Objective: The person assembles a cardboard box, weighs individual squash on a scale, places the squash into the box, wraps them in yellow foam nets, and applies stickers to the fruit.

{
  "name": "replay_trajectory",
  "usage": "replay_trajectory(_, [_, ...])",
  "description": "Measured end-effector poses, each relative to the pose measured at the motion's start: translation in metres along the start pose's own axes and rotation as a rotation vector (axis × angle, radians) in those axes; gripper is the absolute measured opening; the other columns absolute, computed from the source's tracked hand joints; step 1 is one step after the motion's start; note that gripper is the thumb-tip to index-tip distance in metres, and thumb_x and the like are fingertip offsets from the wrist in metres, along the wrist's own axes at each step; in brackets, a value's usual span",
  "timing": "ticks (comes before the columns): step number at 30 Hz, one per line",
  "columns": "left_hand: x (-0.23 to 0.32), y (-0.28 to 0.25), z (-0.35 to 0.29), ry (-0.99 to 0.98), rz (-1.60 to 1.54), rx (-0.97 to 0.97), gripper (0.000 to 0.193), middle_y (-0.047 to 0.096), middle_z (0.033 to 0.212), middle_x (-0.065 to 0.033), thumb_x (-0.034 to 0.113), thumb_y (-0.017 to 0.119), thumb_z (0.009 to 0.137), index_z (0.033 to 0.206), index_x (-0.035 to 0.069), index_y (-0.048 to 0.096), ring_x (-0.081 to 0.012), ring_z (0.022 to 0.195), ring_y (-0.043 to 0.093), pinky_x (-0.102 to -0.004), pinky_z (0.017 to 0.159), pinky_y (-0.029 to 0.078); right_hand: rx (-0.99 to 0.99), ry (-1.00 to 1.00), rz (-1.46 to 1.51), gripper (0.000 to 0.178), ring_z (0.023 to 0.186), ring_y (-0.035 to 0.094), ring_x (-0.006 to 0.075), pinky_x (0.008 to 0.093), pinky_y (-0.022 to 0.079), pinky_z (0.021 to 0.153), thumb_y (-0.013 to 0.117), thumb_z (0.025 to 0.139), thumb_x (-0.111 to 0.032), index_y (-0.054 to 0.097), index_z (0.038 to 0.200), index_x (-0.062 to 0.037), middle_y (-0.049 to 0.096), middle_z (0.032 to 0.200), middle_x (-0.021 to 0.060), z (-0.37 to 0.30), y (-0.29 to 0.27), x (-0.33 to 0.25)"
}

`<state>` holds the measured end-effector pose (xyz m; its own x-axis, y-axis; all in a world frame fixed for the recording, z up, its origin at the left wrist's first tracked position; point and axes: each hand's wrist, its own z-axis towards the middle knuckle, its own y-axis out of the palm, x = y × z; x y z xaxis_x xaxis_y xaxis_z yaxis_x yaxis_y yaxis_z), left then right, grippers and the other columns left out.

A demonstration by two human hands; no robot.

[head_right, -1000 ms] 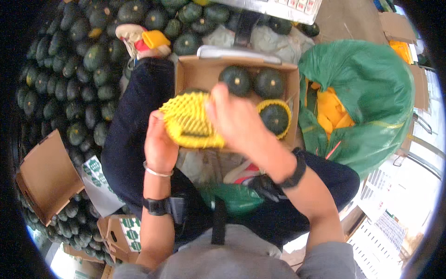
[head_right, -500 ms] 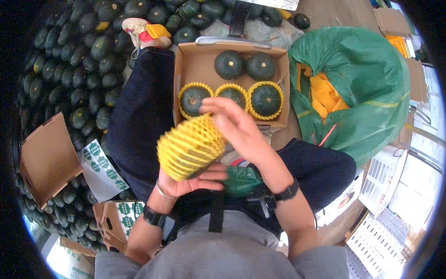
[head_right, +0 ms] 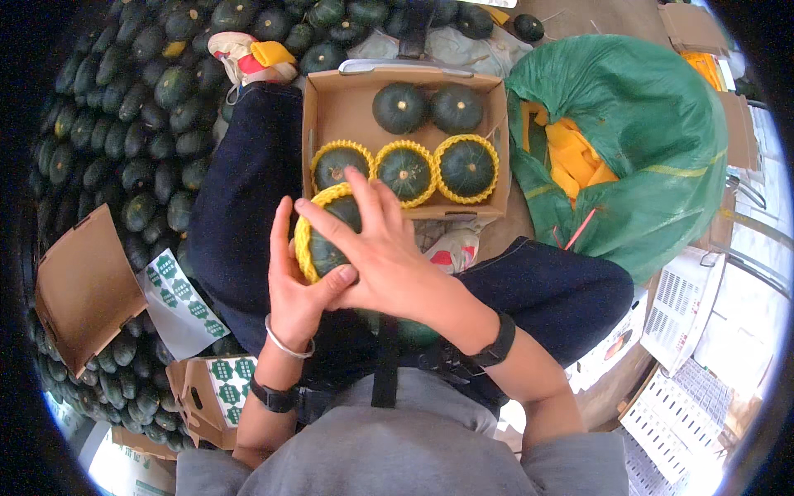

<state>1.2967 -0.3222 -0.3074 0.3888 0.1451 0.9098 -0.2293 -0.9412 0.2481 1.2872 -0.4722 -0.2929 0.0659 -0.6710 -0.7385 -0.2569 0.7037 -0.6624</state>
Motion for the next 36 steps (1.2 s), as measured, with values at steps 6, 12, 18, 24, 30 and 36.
replay_trajectory(6, [-0.013, -0.040, 0.078, -0.141, -0.131, 0.090, 0.078, 0.055, 0.120, -0.0176, 0.014, 0.062, 0.083, 0.144, 0.001, 0.015, -0.0239, 0.107, 0.056, -0.0361, 0.088, 0.047, 0.270, -0.020, 0.072, 0.074, 0.110, 0.040, 0.0475, 0.0523, 0.038, 0.095, 0.078, 0.054, -0.028, 0.049, 0.122, -0.0223, 0.039, 0.124, 0.0219, 0.079, 0.008, 0.055])
replay_trajectory(12, [-0.089, -0.068, 0.164, 0.026, 1.158, 0.113, 0.019, 0.062, 0.088, -0.0254, 0.015, 0.053, 0.085, 0.097, 0.002, 0.058, -0.0443, 0.084, 0.058, -0.0488, 0.071, 0.047, 0.250, 0.026, -0.589, 0.075, 0.116, 0.036, 0.0421, 0.0579, 0.037, 0.085, 0.082, 0.051, -0.034, 0.054, 0.120, -0.0300, 0.038, 0.131, 0.0137, 0.170, 0.059, 0.127])
replay_trajectory(18, [-0.091, -0.061, 0.148, 0.148, 1.142, 0.030, 0.010, 0.062, 0.082, -0.0237, 0.009, 0.052, 0.085, 0.088, 0.001, 0.057, -0.0432, 0.079, 0.059, -0.0477, 0.066, 0.047, -0.064, 0.135, -0.573, 0.071, 0.119, 0.036, 0.0401, 0.0583, 0.036, 0.087, 0.077, 0.058, -0.049, 0.054, 0.122, -0.0264, 0.043, 0.127, 0.0118, 0.166, 0.042, 0.125])
replay_trajectory(24, [-0.075, -0.079, 0.141, 0.023, 1.137, -0.040, 0.017, 0.062, 0.084, -0.0237, 0.001, 0.049, 0.085, 0.101, -0.003, 0.056, -0.0391, 0.084, 0.062, -0.0404, 0.071, 0.048, 0.104, 0.254, -0.802, 0.025, 0.077, 0.066, 0.0240, 0.0387, 0.051, 0.061, 0.064, 0.073, -0.032, 0.068, 0.069, -0.0075, 0.068, 0.082, 0.0132, 0.077, -0.060, 0.175])
replay_trajectory(30, [-0.053, -0.021, 0.142, 0.166, 0.776, 0.088, 0.046, 0.047, 0.124, -0.0139, -0.005, 0.053, 0.084, 0.129, -0.001, 0.044, -0.0239, 0.111, 0.052, -0.0313, 0.085, 0.048, 0.541, 1.086, -0.848, 0.032, 0.109, 0.052, 0.0361, 0.0515, 0.042, 0.089, 0.056, 0.079, -0.021, 0.065, 0.104, -0.0028, 0.061, 0.109, 0.0186, -0.039, -0.131, 0.387])
replay_trajectory(36, [-0.035, 0.011, 0.097, -0.082, 0.422, -0.078, 0.034, 0.058, 0.110, -0.0094, -0.001, 0.056, 0.087, 0.121, -0.002, 0.050, -0.0154, 0.099, 0.058, -0.0270, 0.084, 0.048, 0.119, 0.904, -0.931, 0.036, 0.107, 0.053, 0.0367, 0.0500, 0.044, 0.080, 0.060, 0.077, -0.016, 0.056, 0.111, -0.0035, 0.062, 0.108, 0.0171, -0.020, -0.142, 0.373])
